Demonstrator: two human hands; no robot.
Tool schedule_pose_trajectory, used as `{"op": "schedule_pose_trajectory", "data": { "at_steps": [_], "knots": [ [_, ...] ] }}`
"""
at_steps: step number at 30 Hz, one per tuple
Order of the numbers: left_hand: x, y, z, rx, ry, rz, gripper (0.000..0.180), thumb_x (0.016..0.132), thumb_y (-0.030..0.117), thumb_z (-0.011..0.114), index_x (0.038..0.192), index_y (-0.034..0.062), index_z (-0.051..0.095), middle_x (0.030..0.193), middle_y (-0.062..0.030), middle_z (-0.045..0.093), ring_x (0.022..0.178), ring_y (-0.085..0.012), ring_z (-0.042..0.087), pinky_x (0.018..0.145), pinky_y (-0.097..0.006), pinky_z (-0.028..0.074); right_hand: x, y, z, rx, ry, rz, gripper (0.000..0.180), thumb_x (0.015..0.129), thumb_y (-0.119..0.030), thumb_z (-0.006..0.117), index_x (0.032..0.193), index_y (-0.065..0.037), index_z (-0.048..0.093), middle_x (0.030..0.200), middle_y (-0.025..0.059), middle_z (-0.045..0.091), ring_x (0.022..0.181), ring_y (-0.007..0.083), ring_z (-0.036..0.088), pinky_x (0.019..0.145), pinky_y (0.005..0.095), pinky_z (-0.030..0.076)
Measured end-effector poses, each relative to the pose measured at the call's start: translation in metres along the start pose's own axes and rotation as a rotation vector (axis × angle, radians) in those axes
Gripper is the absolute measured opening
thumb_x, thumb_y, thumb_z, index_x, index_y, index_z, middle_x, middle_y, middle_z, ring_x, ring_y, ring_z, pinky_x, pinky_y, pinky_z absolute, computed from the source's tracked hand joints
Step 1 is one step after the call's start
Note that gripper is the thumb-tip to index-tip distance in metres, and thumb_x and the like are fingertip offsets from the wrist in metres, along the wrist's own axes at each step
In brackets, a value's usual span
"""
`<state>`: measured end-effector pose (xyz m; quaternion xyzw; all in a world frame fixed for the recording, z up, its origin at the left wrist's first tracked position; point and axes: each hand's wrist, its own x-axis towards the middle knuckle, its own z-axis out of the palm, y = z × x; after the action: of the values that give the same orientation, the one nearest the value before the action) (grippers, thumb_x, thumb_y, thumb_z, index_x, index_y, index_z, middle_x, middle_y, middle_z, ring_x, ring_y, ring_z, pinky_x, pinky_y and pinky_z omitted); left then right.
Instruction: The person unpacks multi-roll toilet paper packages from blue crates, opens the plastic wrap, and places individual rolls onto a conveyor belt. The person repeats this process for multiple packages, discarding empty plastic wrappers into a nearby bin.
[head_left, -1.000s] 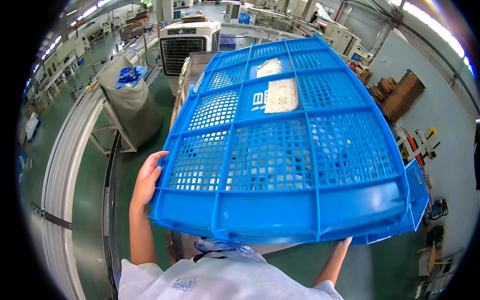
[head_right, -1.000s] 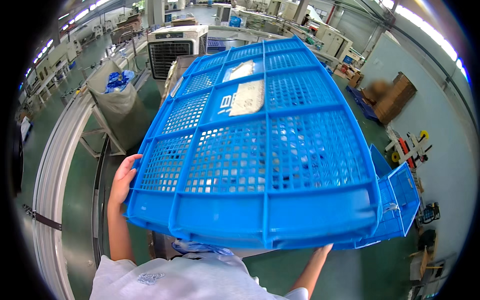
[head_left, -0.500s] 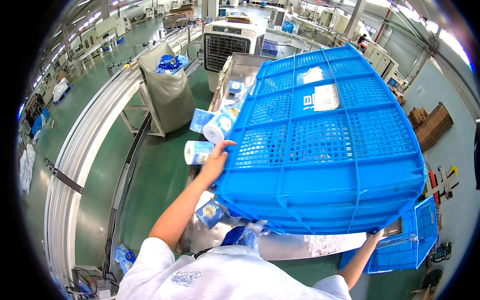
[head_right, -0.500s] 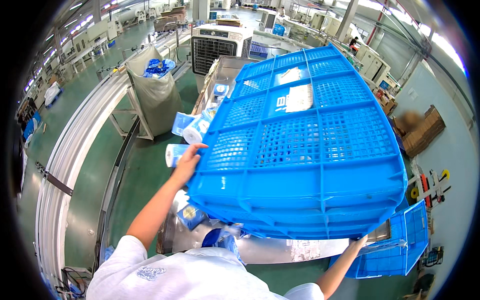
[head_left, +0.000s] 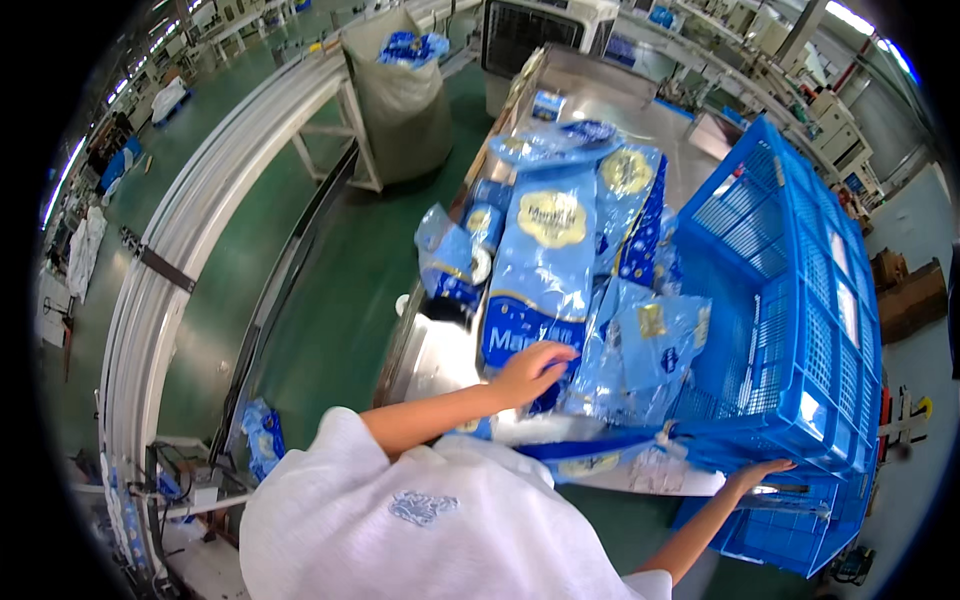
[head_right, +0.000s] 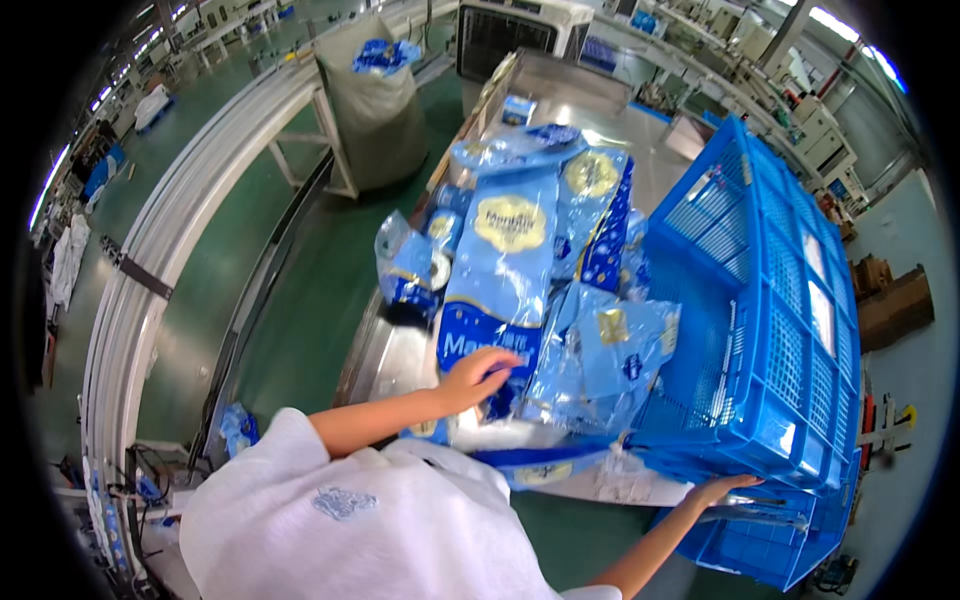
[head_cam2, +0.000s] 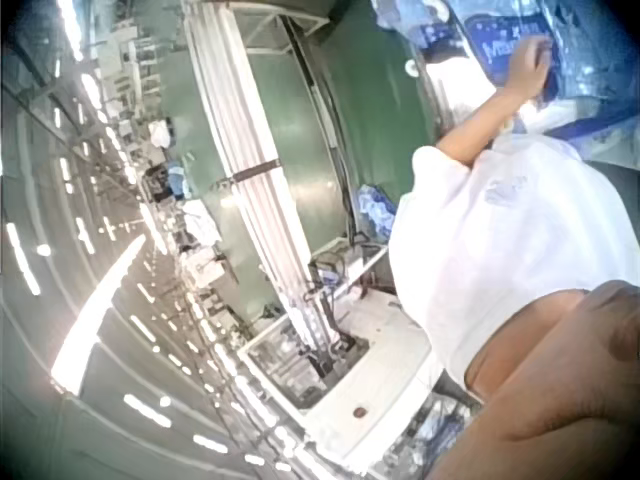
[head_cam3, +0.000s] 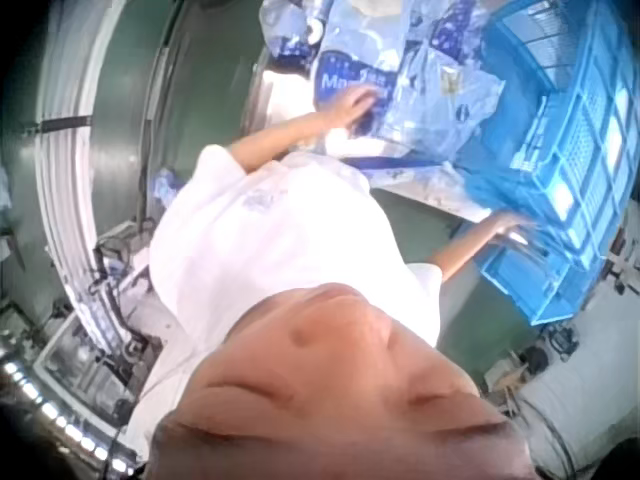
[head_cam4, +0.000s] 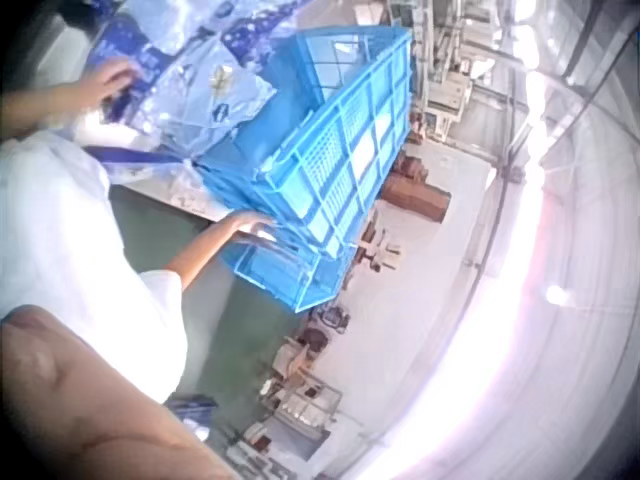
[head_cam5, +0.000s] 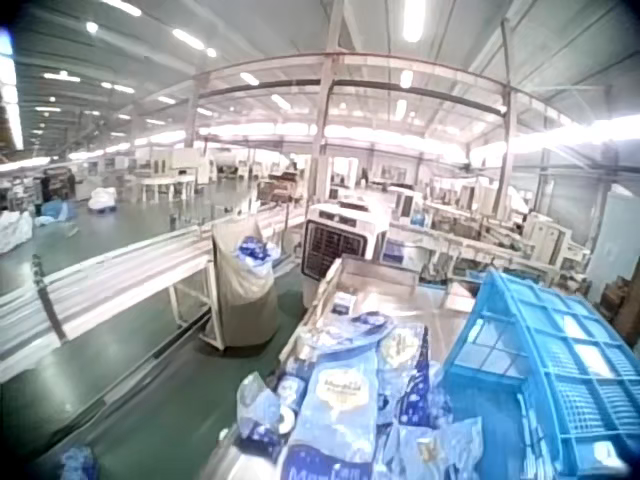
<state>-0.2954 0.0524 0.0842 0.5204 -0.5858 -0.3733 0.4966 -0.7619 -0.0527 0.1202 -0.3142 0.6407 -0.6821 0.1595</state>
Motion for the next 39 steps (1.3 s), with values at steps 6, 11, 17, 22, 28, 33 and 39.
{"op": "schedule_pose_trajectory", "data": {
  "at_steps": [6,11,17,22,28,33,39],
  "knots": [
    [-0.188,-0.089,-0.044,0.938,-0.228,-0.422,0.071,0.073,0.022,0.070,0.135,0.0136,0.035,0.134,-0.0252,0.032,0.113,-0.0400,0.046,0.093,-0.043,0.040,0.019,0.040,0.000,-0.119,0.009,-0.131,0.075,0.088,-0.050,0.039,0.144,-0.013,0.006,0.149,0.0172,0.009,0.134,0.0364,0.019,0.104,0.0541,0.020],
    [-0.179,-0.145,-0.019,0.563,-0.088,-0.452,0.097,0.062,0.020,0.079,0.140,0.0163,0.022,0.139,-0.0284,0.020,0.115,-0.0430,0.044,0.094,-0.043,0.042,0.047,0.061,-0.027,-0.198,-0.133,-0.242,0.067,0.092,-0.033,0.046,0.142,-0.004,0.012,0.146,0.0221,0.015,0.131,0.0359,0.028,0.105,0.0451,0.029],
    [-0.138,-0.163,-0.023,0.395,0.046,-0.453,0.093,0.054,0.015,0.084,0.131,0.0116,0.032,0.131,-0.0241,0.031,0.115,-0.0421,0.044,0.095,-0.042,0.042,-0.100,-0.024,-0.012,-0.043,0.033,-0.567,0.043,0.087,-0.009,0.053,0.127,0.002,0.040,0.127,0.0165,0.044,0.116,0.0290,0.043,0.098,0.0386,0.035],
    [-0.187,-0.119,-0.058,0.294,0.122,-0.330,0.093,0.055,0.016,0.084,0.132,0.0108,0.030,0.131,-0.0202,0.032,0.117,-0.0406,0.041,0.096,-0.043,0.040,-0.335,0.009,0.042,-0.132,-0.905,-0.116,0.043,0.084,-0.005,0.054,0.126,-0.006,0.044,0.126,0.0096,0.044,0.114,0.0231,0.045,0.096,0.0353,0.037],
    [-0.249,-0.019,-0.180,0.262,0.092,-0.126,0.088,0.058,0.017,0.082,0.133,0.0119,0.035,0.139,-0.0159,0.027,0.118,-0.0363,0.043,0.093,-0.039,0.043,-0.513,-0.043,0.101,0.125,-1.670,0.374,0.097,0.074,-0.031,0.071,0.144,-0.007,0.010,0.140,0.0138,0.026,0.128,0.0257,0.028,0.105,0.0367,0.025],
    [-0.353,-0.022,-0.301,0.191,0.328,-0.178,0.120,0.062,0.032,0.083,0.144,0.0100,-0.001,0.148,-0.0158,0.014,0.133,-0.0328,0.024,0.108,-0.045,0.022,-0.640,-0.086,0.132,0.223,-1.789,0.740,0.079,0.078,-0.034,0.064,0.141,-0.007,0.023,0.129,0.0120,0.044,0.118,0.0258,0.045,0.100,0.0383,0.036],
    [-0.441,-0.009,-0.413,-0.138,0.558,-0.288,0.104,0.066,0.030,0.080,0.144,0.0120,0.013,0.147,-0.0160,0.010,0.134,-0.0318,0.021,0.107,-0.044,0.024,-0.807,-0.101,0.166,0.078,-1.987,1.258,0.063,0.086,-0.041,0.056,0.138,-0.017,0.030,0.130,0.0081,0.046,0.116,0.0234,0.048,0.096,0.0438,0.040]
  ]
}}
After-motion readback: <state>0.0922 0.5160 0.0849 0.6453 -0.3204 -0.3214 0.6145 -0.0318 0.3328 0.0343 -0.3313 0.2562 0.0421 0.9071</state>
